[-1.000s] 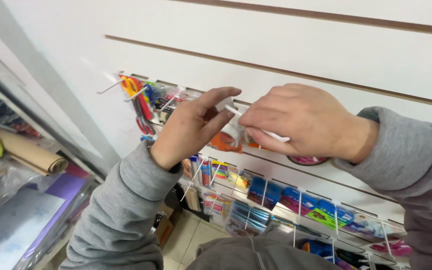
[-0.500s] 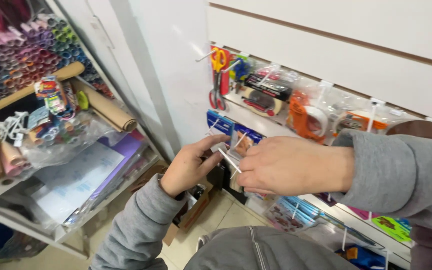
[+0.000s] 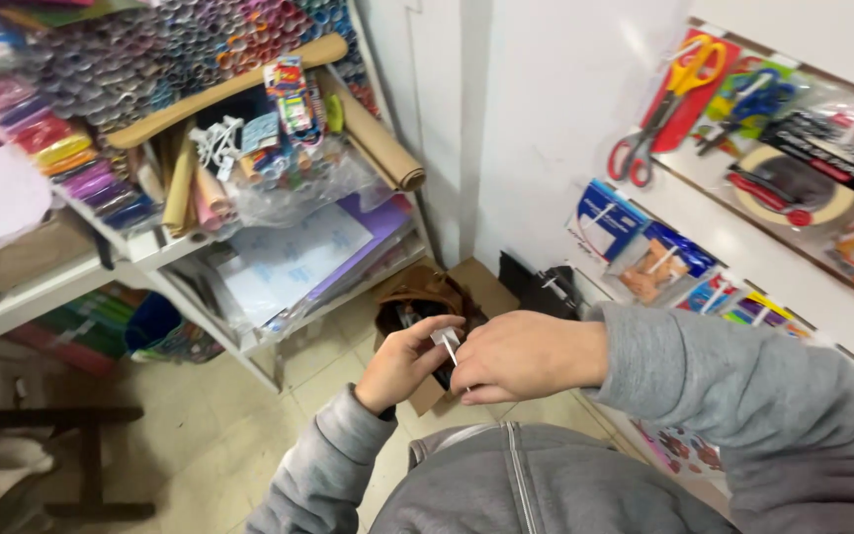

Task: The person organizes stationery items in a store, picking up small packages and placing them into a cardboard box on the floor. They then pick up a green cloth and wipe the white slatwall display surface.

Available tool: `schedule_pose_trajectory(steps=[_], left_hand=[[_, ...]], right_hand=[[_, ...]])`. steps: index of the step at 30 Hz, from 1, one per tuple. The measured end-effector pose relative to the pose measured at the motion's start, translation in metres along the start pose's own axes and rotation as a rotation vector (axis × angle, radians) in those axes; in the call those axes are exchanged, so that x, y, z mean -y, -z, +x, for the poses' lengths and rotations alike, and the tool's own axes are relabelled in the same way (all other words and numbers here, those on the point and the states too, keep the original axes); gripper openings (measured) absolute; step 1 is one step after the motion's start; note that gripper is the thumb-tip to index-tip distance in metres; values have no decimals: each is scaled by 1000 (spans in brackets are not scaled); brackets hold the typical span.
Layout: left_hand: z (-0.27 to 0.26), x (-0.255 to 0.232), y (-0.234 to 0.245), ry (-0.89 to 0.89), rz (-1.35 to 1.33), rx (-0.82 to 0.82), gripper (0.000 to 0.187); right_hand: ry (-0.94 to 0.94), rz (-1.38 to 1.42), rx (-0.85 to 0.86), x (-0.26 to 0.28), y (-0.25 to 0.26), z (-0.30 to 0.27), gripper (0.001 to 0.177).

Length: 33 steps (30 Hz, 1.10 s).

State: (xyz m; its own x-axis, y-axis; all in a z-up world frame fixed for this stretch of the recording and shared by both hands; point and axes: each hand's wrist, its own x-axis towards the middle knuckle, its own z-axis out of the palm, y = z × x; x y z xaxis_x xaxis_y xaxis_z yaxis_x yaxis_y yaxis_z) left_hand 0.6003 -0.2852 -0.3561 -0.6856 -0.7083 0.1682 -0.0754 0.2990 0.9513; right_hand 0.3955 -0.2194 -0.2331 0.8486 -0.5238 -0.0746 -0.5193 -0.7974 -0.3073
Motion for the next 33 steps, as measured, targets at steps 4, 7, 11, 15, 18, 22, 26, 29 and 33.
schedule_pose_trajectory(steps=[4, 7, 11, 15, 18, 22, 26, 29, 33], left_hand=[[-35, 38, 8, -20, -194, -102, 38], [-53, 56, 14, 161, -198, -171, 35], [-59, 61, 23, 202, -27, -243, 32], [-48, 75, 32, 63, 86, -316, 32], [-30, 55, 45, 311, 48, -379, 47], [-19, 70, 58, 200, -50, -501, 55], [-23, 86, 73, 225, -78, -618, 54], [-29, 89, 96, 209, -67, -644, 49], [-40, 110, 136, 211, -98, -660, 48]], right_hand=[[109, 126, -137, -16, -33, 21, 21], [64, 245, -175, -36, -55, 24, 22], [-104, 568, -199, -84, -87, 19, 22], [-287, 859, -202, -131, -118, 18, 26], [-366, 1036, -217, -170, -123, 35, 29], [-449, 1141, -221, -191, -108, 64, 32], [-453, 1123, -120, -210, -108, 92, 28], [-431, 1108, -45, -219, -115, 120, 23], [-452, 1117, -16, -220, -108, 171, 19]])
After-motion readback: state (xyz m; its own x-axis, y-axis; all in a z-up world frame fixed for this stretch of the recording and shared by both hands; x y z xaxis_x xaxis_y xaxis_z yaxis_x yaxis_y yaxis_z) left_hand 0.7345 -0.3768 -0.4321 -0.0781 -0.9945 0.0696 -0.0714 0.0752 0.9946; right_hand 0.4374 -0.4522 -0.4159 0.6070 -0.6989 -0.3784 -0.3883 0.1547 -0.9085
